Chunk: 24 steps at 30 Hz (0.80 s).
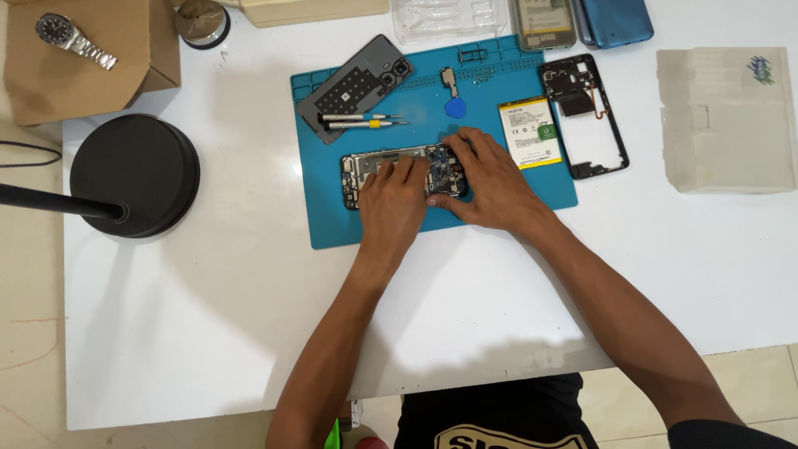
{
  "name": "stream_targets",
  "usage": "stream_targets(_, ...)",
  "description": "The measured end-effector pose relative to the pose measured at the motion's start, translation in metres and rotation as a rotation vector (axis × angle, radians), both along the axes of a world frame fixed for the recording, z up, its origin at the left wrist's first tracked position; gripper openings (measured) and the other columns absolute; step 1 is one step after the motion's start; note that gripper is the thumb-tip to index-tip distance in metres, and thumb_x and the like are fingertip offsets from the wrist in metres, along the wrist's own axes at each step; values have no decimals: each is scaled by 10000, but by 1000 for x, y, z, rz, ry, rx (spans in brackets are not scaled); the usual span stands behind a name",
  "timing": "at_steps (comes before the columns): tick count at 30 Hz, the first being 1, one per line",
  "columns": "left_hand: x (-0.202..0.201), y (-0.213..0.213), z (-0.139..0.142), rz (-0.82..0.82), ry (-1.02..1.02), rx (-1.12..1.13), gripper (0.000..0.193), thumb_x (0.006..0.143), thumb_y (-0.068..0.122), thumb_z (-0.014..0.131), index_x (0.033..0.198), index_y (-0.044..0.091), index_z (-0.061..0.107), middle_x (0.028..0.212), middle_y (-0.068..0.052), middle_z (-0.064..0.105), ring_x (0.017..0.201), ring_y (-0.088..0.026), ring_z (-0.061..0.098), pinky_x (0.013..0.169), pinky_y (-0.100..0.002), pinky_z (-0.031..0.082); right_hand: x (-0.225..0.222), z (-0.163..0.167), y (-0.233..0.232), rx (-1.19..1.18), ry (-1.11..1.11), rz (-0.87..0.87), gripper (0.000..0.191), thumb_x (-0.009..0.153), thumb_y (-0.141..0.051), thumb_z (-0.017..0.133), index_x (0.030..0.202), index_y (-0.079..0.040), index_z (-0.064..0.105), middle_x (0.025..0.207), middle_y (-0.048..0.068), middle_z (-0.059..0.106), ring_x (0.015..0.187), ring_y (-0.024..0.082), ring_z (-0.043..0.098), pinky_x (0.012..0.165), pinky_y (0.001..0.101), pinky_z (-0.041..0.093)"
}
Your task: The person works on a disassembled smartphone placed on a blue anti-static mat. They use a screwdriver to remove and reinsert screws, and a plastic pry tool to adjust internal components and ribbon cables. The person repeatedly lifts and repositions the motherboard and other internal parts during the process.
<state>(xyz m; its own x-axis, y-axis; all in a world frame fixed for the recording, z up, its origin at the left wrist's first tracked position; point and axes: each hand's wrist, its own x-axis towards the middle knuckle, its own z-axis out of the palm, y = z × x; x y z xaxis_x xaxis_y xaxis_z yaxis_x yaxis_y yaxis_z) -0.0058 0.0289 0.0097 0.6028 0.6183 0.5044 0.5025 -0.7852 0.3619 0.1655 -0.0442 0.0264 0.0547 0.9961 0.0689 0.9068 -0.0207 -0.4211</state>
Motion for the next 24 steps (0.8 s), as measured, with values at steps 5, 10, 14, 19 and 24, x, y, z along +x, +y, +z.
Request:
stream_targets(5, 1, -1, 0, -3, 10, 14, 323, 704, 100, 798, 1010, 27, 723, 943, -70, 699, 828, -259, 674, 669, -402, 556, 0, 0, -1, 14, 2, 2, 991, 774, -579, 817, 1462, 18, 427, 1464, 250, 404, 1357, 428, 420, 1108, 531, 397)
stream_targets(10, 0, 4, -1, -17, -14, 29, 221, 821, 97, 816, 1011, 44, 717, 928, -48, 684, 804, -229, 665, 644, -394, 537, 0, 1, 0, -6, 17, 1, 983, 793, -563, 812, 1459, 42, 416, 1455, 240, 409, 1339, 418, 435, 1105, 532, 401)
stream_targets(14, 2, -4, -2, 34, 18, 27, 306, 748, 107, 818, 1030, 36, 723, 938, -45, 688, 811, -234, 665, 659, -396, 534, 0, 1, -1, -1, 13, 0, 985, 787, -554, 816, 1465, 38, 414, 1469, 243, 400, 1349, 422, 426, 1106, 529, 398)
stream_targets(19, 4, -5, 0, 42, 39, 40, 389, 681, 115, 818, 1047, 19, 725, 955, -59, 692, 814, -238, 666, 661, -393, 535, 0, 2, 0, 49, -17, 15, 971, 788, -533, 821, 1473, 29, 424, 1484, 254, 390, 1365, 435, 409, 1113, 532, 385)
stream_targets(24, 1, 2, 0, -7, -19, 70, 220, 825, 71, 833, 1014, 36, 726, 896, -49, 677, 783, -219, 666, 639, -378, 532, 1, 3, 0, 19, 10, 9, 979, 799, -545, 819, 1460, 53, 413, 1470, 240, 400, 1352, 425, 428, 1119, 532, 394)
